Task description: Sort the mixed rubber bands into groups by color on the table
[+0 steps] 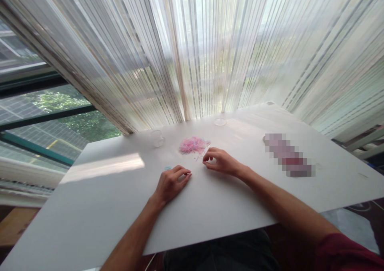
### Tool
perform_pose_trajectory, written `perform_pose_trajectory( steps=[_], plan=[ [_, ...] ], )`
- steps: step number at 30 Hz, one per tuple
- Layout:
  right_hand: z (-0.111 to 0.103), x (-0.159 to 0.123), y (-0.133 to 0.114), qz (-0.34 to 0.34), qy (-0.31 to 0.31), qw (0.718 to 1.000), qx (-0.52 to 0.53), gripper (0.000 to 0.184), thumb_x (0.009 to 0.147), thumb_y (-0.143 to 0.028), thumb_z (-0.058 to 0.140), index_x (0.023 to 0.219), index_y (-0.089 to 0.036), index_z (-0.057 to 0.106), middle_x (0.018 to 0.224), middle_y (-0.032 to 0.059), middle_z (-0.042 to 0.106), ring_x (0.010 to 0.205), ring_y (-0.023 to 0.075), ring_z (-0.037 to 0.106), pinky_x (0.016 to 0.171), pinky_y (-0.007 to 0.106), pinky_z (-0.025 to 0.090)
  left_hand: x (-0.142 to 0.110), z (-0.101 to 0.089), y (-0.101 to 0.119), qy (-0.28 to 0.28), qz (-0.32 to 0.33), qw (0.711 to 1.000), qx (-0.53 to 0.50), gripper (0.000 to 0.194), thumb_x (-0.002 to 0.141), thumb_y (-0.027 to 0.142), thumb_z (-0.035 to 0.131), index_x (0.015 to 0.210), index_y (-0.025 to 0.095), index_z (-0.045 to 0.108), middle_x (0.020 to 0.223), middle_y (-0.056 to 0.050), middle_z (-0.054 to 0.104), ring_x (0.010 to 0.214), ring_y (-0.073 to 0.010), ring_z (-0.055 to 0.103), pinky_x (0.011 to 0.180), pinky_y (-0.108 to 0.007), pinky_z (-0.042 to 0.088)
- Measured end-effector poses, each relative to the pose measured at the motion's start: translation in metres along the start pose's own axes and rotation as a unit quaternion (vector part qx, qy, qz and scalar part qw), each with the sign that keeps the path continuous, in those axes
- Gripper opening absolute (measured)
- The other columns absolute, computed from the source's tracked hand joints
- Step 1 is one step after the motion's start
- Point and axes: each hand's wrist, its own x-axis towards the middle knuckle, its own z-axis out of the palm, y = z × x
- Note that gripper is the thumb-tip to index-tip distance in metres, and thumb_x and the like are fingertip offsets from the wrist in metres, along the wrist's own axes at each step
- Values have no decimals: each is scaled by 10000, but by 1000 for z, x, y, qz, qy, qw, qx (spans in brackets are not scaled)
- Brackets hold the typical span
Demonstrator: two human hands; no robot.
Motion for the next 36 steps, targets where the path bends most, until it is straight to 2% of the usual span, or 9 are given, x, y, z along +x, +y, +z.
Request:
perform_pose_trajectory(
  steps=[4, 7, 12, 19, 22, 24, 28, 31, 36],
  plan=[
    [-32, -2, 15, 102, -35, 994, -31, 90, 800, -160, 629, 786, -170, 718, 804, 37, 642, 687, 139, 593, 676, 250, 483, -1, -1, -1, -8, -10, 1000, -3, 190, 957, 285, 546, 918, 213, 717, 878, -33, 726, 735, -129, 684, 672, -226, 521],
    [-46, -5, 21, 142, -64, 987, -46, 100, 778, -176, 627, 768, -170, 727, 757, 22, 642, 645, 133, 572, 641, 243, 463, -1, -1, -3, -11, -18, 1000, -3, 197, 960, 296, 543, 920, 214, 719, 874, -34, 721, 721, -125, 677, 658, -219, 516],
    [-54, -7, 22, 174, -94, 979, -55, 115, 752, -202, 620, 763, -177, 731, 740, 17, 656, 646, 142, 565, 620, 245, 443, -1, -2, -4, -14, -31, 999, -8, 193, 957, 289, 547, 907, 212, 717, 864, -23, 713, 693, -112, 660, 631, -202, 500],
    [-61, -9, 23, 194, -92, 976, -42, 122, 754, -235, 625, 766, -180, 734, 741, 23, 676, 655, 156, 585, 601, 249, 443, 5, -4, -3, -21, -53, 998, 0, 181, 948, 289, 551, 905, 221, 713, 883, -17, 722, 672, -113, 648, 618, -208, 487],
    [-56, -9, 26, 169, -60, 983, -44, 114, 778, -230, 640, 793, -174, 739, 756, 32, 670, 666, 154, 592, 621, 250, 457, 21, -3, -1, -37, -76, 996, 42, 125, 901, 296, 620, 967, 242, 712, 889, 1, 739, 675, -133, 664, 616, -227, 491],
    [-48, -7, 27, 140, -21, 989, -43, 109, 798, -209, 646, 832, -167, 741, 793, 43, 663, 707, 157, 603, 663, 257, 476, 37, -1, 1, -49, -95, 991, 75, 171, 852, 310, 682, 1010, 250, 708, 896, 4, 751, 721, -165, 688, 626, -246, 499],
    [-26, -3, 26, 69, 16, 996, -50, 86, 800, -189, 701, 873, -171, 743, 844, 62, 658, 805, 181, 610, 765, 299, 501, 58, 10, 7, -48, -122, 986, 104, 112, 830, 303, 703, 929, 258, 732, 893, 0, 754, 757, -197, 699, 608, -260, 484],
    [-13, -1, 22, 30, 9, 998, -59, 61, 812, -193, 717, 864, -190, 748, 840, 62, 662, 844, 195, 600, 780, 310, 501, 59, 18, 9, -21, -121, 989, 83, 69, 847, 291, 685, 868, 265, 745, 846, 3, 746, 705, -173, 681, 595, -244, 469],
    [-2, 3, 18, 37, 3, 995, -92, 59, 835, -165, 698, 849, -190, 750, 831, 61, 670, 846, 196, 587, 802, 317, 487, 50, 24, 9, 6, -127, 991, 44, 117, 881, 290, 645, 890, 251, 756, 849, -9, 740, 668, -150, 659, 622, -246, 479]
  ],
)
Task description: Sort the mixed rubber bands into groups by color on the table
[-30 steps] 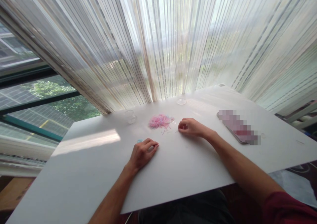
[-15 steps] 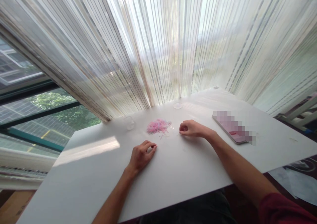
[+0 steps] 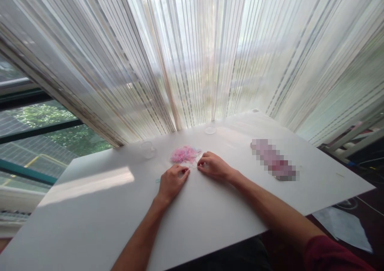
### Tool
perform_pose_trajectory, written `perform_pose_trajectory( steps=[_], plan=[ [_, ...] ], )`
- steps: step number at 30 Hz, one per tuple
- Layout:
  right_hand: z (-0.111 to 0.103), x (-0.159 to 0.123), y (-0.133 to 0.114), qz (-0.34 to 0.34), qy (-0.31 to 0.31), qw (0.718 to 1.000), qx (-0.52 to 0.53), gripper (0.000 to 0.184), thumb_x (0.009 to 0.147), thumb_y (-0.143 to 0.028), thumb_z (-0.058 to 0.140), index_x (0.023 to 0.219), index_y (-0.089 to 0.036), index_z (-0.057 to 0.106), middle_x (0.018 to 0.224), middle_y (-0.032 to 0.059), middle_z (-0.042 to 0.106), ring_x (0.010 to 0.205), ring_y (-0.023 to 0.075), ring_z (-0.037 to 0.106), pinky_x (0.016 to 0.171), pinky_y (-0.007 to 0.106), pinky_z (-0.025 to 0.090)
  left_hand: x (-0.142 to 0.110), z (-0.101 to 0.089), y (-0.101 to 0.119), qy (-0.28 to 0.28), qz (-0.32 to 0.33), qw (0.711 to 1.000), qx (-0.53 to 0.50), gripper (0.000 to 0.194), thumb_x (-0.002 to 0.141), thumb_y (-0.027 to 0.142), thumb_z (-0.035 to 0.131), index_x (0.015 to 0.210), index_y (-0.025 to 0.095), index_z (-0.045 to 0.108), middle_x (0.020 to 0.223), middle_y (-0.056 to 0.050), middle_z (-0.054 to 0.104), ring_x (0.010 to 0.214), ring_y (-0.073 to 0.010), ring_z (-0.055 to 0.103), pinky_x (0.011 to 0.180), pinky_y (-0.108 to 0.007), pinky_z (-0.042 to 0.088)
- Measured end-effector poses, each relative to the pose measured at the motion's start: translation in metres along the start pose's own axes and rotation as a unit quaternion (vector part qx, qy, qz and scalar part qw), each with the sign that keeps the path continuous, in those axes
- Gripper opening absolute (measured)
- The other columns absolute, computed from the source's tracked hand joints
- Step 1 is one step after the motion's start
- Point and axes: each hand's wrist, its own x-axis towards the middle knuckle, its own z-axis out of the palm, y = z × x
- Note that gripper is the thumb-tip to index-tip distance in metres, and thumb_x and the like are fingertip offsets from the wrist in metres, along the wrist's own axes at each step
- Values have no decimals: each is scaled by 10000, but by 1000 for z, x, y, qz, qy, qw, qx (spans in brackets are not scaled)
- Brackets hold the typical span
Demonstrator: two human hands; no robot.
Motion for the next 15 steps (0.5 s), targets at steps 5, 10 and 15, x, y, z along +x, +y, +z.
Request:
perform_pose_trajectory(
  steps=[5, 10, 15],
  plan=[
    [-6, 2, 0, 2, -19, 1000, 17, 81, 845, -138, 671, 827, -179, 739, 836, 65, 670, 853, 196, 595, 795, 310, 489, -2, 1, 0, -2, -23, 1000, -1, 137, 889, 276, 628, 877, 253, 763, 859, -11, 746, 686, -168, 664, 615, -262, 476],
    [-44, -6, 10, 63, -35, 996, 54, 93, 856, -220, 654, 837, -192, 741, 841, 46, 665, 776, 166, 615, 748, 287, 497, -4, 1, -2, 5, -16, 1000, -7, 128, 880, 256, 628, 869, 254, 755, 850, -6, 740, 710, -164, 665, 625, -248, 480],
    [-72, -14, 16, 145, -89, 984, 59, 125, 820, -267, 642, 815, -196, 744, 807, 28, 675, 733, 161, 615, 684, 267, 487, -5, 1, -4, -1, -18, 1000, -3, 108, 879, 248, 633, 862, 245, 740, 859, -4, 731, 696, -161, 656, 616, -251, 472]
  ],
)
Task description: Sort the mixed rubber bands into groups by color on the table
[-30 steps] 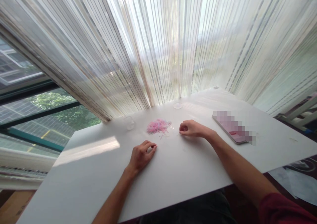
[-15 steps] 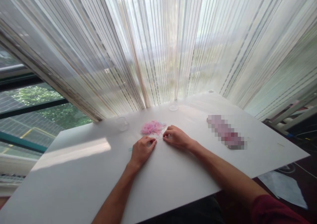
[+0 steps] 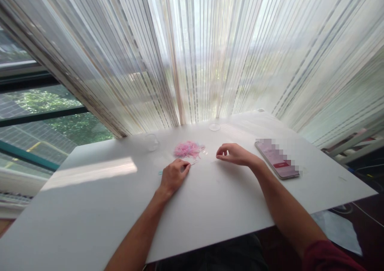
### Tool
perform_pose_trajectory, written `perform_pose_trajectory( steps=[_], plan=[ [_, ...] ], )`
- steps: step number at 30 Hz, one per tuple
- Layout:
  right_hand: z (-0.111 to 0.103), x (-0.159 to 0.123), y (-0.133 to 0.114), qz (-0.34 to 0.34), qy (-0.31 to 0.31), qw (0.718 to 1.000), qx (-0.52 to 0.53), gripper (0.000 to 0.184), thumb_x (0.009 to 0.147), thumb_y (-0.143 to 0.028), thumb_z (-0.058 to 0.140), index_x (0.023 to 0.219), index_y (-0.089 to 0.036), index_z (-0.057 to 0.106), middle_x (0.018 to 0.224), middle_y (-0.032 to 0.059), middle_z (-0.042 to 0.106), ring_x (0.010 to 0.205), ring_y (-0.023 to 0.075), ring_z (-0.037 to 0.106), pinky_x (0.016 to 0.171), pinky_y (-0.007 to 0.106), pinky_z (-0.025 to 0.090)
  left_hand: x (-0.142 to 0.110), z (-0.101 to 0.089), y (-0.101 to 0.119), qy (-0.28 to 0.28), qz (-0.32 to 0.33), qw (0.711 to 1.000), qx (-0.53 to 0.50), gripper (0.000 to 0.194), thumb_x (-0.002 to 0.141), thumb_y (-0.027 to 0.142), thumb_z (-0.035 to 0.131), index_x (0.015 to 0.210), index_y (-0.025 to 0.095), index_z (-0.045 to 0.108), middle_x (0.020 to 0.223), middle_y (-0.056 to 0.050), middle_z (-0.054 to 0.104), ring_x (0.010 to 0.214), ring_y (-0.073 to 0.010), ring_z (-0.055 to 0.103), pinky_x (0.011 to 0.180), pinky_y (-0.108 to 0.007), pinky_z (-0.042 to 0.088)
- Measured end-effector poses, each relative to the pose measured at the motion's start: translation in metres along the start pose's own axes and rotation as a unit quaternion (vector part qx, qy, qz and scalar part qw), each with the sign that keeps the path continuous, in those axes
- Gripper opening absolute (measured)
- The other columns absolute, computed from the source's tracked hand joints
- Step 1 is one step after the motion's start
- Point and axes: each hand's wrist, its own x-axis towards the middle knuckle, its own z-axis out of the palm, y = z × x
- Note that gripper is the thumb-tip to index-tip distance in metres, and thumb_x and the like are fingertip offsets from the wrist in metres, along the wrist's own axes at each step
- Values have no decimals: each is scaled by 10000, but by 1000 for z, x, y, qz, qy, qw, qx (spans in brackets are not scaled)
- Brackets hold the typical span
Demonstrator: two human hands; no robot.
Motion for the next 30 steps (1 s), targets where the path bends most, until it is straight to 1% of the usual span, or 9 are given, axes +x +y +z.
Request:
perform_pose_trajectory(
  steps=[3, 5, 10, 14, 17, 20, 23, 26, 30],
  plan=[
    [0, -1, -1, 18, -37, 999, -14, 128, 797, -257, 645, 825, -199, 755, 813, 29, 681, 747, 169, 625, 686, 264, 487, 0, 0, 0, 0, -1, 1000, -1, 99, 876, 237, 636, 859, 241, 733, 863, -2, 728, 708, -162, 659, 622, -252, 472],
    [3, 0, -1, 17, -46, 999, -21, 133, 790, -257, 647, 829, -202, 762, 824, 33, 681, 755, 174, 628, 688, 264, 490, 0, 0, 1, 2, 3, 1000, -7, 97, 875, 237, 635, 864, 241, 731, 862, -2, 726, 712, -159, 659, 631, -249, 475],
    [10, 2, 2, -1, -42, 999, -32, 115, 776, -241, 659, 811, -209, 765, 833, 34, 677, 724, 165, 618, 672, 256, 492, 1, 0, 1, -4, -4, 1000, -11, 94, 877, 238, 636, 861, 240, 729, 862, -1, 720, 715, -160, 655, 638, -255, 477],
    [12, 3, 3, -4, -33, 999, -34, 98, 772, -244, 672, 793, -206, 761, 826, 33, 674, 710, 160, 610, 665, 251, 487, 0, 0, 1, -10, -12, 1000, -5, 91, 879, 237, 638, 857, 240, 725, 866, 0, 718, 699, -158, 647, 626, -254, 467],
    [12, 3, 2, -1, -28, 999, -37, 95, 769, -251, 683, 804, -199, 755, 817, 32, 665, 718, 162, 608, 665, 250, 483, 0, 1, 1, -17, -18, 1000, -2, 95, 886, 243, 631, 866, 234, 724, 876, -1, 713, 724, -159, 654, 649, -255, 474],
    [11, 2, 2, 7, -24, 999, -33, 157, 760, -254, 697, 897, -205, 756, 851, 35, 661, 767, 170, 620, 694, 250, 490, 0, 1, 3, -23, -21, 1000, -2, 107, 898, 263, 620, 909, 229, 721, 914, -7, 707, 782, -162, 665, 683, -252, 484],
    [11, 3, 3, 13, -39, 999, -26, 208, 762, -262, 699, 955, -215, 762, 890, 41, 660, 777, 167, 623, 712, 246, 495, 1, 2, 7, -27, -32, 999, 6, 149, 907, 308, 620, 1001, 237, 711, 977, -10, 700, 789, -155, 669, 679, -241, 485],
    [13, 4, 5, 11, -48, 998, -25, 170, 778, -280, 687, 911, -215, 770, 880, 42, 655, 747, 159, 614, 696, 240, 492, 2, 5, 12, -33, -38, 998, 25, 204, 914, 344, 616, 1073, 254, 704, 1019, -14, 689, 823, -165, 673, 665, -236, 482],
    [15, 6, 7, 6, -40, 999, -26, 134, 778, -306, 691, 840, -209, 759, 862, 37, 649, 735, 156, 607, 677, 237, 484, 3, 9, 16, -38, -42, 998, 42, 212, 926, 343, 603, 1090, 269, 716, 1018, -13, 683, 845, -171, 674, 666, -234, 476]
  ],
)
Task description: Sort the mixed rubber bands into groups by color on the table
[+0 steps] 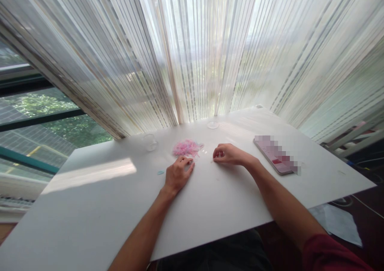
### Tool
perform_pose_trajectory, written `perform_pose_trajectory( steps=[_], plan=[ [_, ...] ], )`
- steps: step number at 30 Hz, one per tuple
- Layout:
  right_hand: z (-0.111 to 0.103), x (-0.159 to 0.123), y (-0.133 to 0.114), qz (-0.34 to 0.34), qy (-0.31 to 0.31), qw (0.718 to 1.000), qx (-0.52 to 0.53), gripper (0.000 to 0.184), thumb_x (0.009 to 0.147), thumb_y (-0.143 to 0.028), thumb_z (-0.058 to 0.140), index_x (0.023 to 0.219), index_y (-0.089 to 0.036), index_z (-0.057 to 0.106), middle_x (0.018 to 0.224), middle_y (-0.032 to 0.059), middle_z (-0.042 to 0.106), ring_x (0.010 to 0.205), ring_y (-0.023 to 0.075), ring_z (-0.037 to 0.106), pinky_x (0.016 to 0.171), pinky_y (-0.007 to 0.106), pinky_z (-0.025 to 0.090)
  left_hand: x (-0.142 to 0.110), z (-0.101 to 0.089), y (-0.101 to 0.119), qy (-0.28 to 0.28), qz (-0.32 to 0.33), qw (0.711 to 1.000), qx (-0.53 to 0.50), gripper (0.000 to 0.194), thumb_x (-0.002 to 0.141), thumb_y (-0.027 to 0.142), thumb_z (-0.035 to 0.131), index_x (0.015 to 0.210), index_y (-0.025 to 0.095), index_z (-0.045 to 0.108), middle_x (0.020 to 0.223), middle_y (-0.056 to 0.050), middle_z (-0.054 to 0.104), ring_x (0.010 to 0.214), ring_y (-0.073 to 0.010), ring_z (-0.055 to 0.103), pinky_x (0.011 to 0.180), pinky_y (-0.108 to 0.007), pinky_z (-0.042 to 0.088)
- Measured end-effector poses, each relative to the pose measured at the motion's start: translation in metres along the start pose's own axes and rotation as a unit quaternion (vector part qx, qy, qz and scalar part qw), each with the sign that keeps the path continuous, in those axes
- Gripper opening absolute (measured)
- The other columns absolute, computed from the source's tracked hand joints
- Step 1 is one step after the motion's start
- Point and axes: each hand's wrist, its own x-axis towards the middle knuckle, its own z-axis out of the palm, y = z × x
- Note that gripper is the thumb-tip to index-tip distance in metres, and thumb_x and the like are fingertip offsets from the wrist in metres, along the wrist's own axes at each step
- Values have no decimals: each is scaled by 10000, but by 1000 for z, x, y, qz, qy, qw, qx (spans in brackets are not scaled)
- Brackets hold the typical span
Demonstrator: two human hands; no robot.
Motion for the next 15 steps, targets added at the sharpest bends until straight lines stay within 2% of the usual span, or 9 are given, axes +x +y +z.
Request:
perform_pose_trajectory(
  steps=[9, 15],
  plan=[
    [-1, -1, -5, -7, 6, 1000, 9, 100, 761, -248, 674, 802, -188, 743, 808, 31, 641, 704, 154, 594, 655, 241, 468, 4, 3, 4, 6, -24, 1000, 2, 203, 928, 366, 606, 1046, 276, 744, 1005, -9, 689, 829, -175, 665, 640, -242, 441],
    [-3, -3, -7, -9, 13, 1000, 8, 133, 760, -283, 685, 829, -186, 744, 833, 39, 642, 726, 161, 599, 673, 248, 472, 8, 5, 7, 2, -17, 1000, -7, 160, 932, 313, 600, 986, 260, 740, 992, -3, 693, 826, -167, 658, 641, -234, 430]
  ],
)
